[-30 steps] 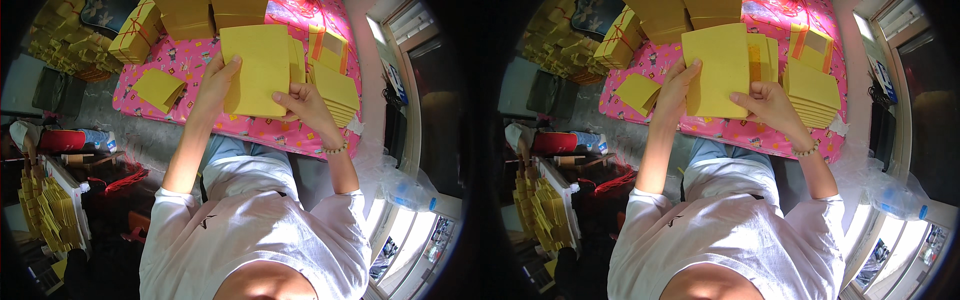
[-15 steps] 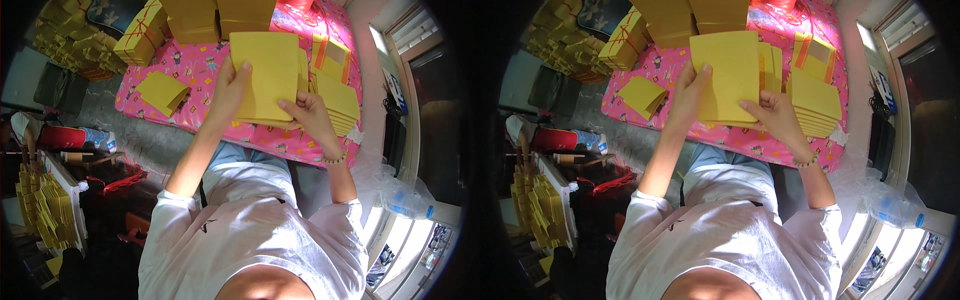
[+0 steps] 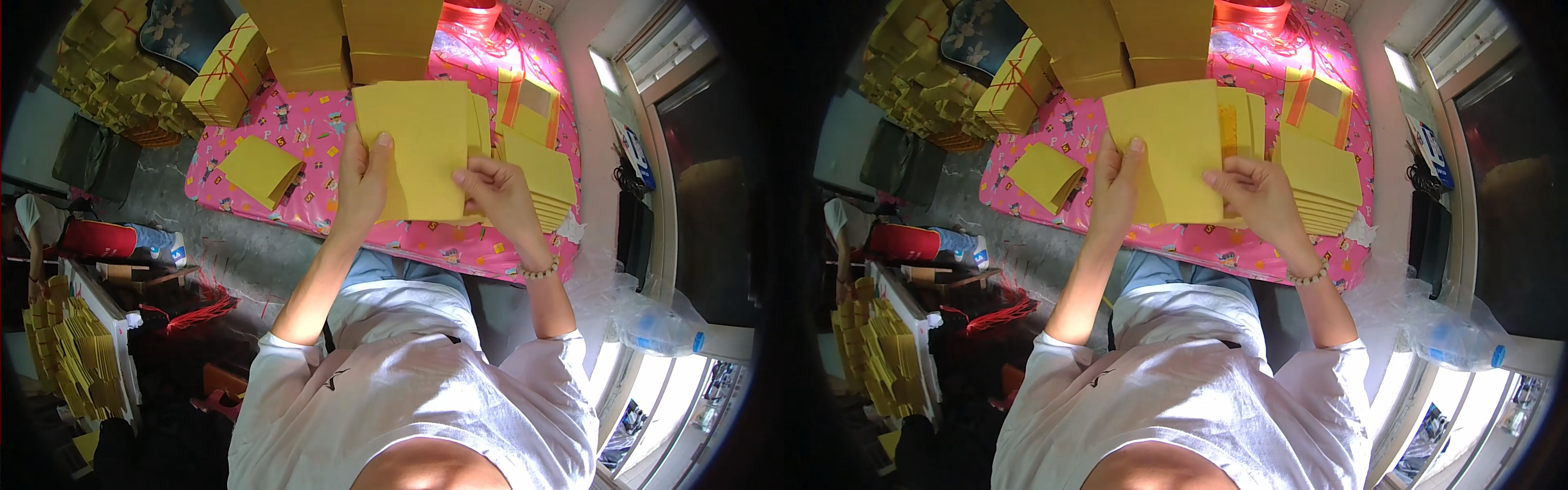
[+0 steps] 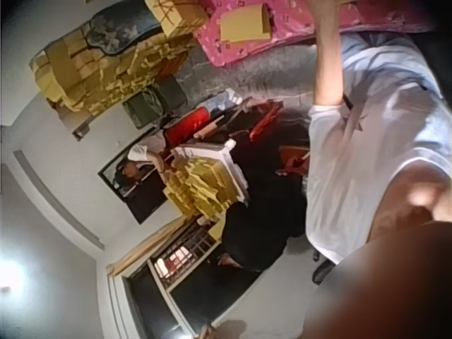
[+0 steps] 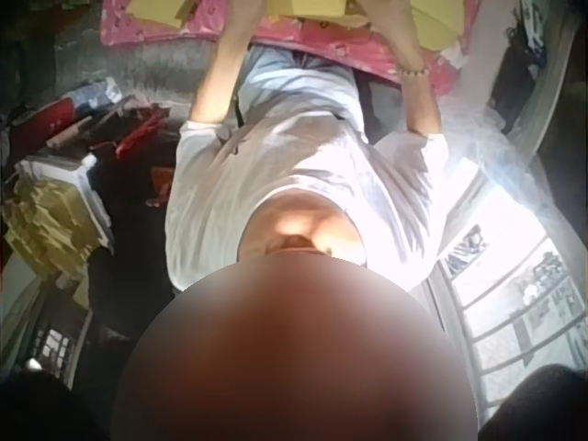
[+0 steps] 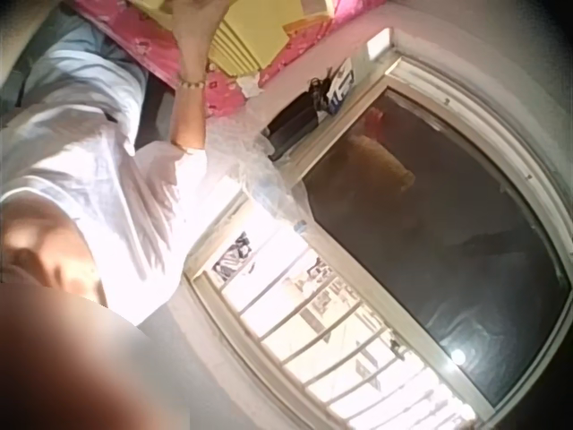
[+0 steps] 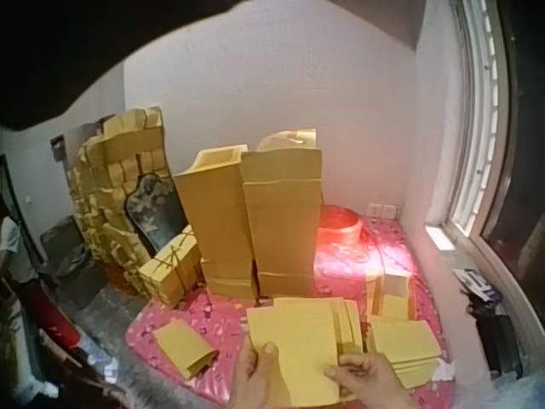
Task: The recorder is manually sorting and stacking yellow paper sheets from one stack to another.
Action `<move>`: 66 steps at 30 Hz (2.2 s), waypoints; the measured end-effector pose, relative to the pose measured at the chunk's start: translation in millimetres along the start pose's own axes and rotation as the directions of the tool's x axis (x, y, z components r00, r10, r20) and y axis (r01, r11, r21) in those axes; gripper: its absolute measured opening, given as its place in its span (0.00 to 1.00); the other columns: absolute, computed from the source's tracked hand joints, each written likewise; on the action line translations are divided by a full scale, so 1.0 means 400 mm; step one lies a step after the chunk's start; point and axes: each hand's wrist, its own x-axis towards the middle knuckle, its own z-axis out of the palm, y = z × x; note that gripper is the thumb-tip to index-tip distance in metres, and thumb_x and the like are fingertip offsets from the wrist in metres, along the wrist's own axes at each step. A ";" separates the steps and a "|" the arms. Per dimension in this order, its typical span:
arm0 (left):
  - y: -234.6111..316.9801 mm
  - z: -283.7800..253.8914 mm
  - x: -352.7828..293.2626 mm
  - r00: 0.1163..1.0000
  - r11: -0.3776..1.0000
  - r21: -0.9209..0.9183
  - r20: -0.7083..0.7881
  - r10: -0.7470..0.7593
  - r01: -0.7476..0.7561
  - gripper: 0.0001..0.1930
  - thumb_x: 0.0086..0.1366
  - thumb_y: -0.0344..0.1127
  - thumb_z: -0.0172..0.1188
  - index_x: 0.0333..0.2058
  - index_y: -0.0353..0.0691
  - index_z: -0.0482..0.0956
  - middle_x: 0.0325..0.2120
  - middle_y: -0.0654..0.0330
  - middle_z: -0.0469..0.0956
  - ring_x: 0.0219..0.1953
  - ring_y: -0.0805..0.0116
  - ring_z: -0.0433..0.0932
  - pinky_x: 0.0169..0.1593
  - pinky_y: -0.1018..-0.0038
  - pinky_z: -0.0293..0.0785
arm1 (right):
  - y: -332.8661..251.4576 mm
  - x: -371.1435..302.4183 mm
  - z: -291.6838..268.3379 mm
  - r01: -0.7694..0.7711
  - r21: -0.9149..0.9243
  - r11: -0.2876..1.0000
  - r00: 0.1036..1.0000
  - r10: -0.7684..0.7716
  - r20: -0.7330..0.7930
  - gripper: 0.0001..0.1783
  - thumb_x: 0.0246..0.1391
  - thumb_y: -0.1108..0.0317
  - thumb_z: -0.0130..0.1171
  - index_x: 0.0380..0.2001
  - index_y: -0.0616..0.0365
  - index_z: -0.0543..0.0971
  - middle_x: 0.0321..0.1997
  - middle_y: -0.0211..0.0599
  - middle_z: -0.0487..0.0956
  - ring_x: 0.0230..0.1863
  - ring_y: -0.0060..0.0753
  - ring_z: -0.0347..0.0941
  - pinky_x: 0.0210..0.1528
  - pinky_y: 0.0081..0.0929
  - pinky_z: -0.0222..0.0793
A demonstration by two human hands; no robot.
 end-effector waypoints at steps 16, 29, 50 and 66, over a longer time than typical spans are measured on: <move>0.022 -0.039 -0.067 0.988 0.990 -0.014 0.071 -0.137 0.138 0.17 0.69 0.30 0.44 0.55 0.35 0.62 0.47 0.60 0.71 0.49 0.76 0.69 0.52 0.77 0.65 | -0.061 0.049 0.016 0.070 0.056 0.996 0.996 -0.067 -0.056 0.13 0.58 0.63 0.58 0.28 0.63 0.78 0.24 0.26 0.78 0.26 0.11 0.72 0.26 0.12 0.68; 0.030 -0.074 -0.061 0.969 0.978 0.068 0.142 -0.204 0.197 0.15 0.69 0.30 0.45 0.53 0.34 0.64 0.45 0.61 0.73 0.47 0.76 0.70 0.50 0.77 0.66 | -0.043 0.093 0.017 0.103 0.120 0.987 0.993 -0.094 -0.077 0.14 0.59 0.60 0.56 0.28 0.61 0.76 0.23 0.25 0.77 0.24 0.12 0.72 0.26 0.13 0.69; 0.013 -0.163 -0.034 0.975 0.983 -0.178 -0.205 -0.084 0.047 0.14 0.69 0.31 0.47 0.52 0.34 0.66 0.45 0.59 0.74 0.46 0.75 0.72 0.49 0.77 0.69 | -0.033 0.049 0.117 -0.050 -0.060 0.997 0.963 0.064 0.263 0.12 0.57 0.65 0.58 0.34 0.66 0.77 0.25 0.25 0.76 0.22 0.10 0.69 0.23 0.10 0.66; -0.059 -0.672 0.062 0.825 0.944 -0.191 -0.461 -0.327 0.268 0.15 0.66 0.33 0.53 0.50 0.36 0.70 0.43 0.58 0.77 0.42 0.66 0.78 0.42 0.69 0.78 | 0.004 0.106 0.123 0.164 -0.184 0.969 0.986 -0.156 0.057 0.10 0.57 0.70 0.56 0.40 0.62 0.79 0.34 0.27 0.79 0.35 0.16 0.73 0.38 0.18 0.69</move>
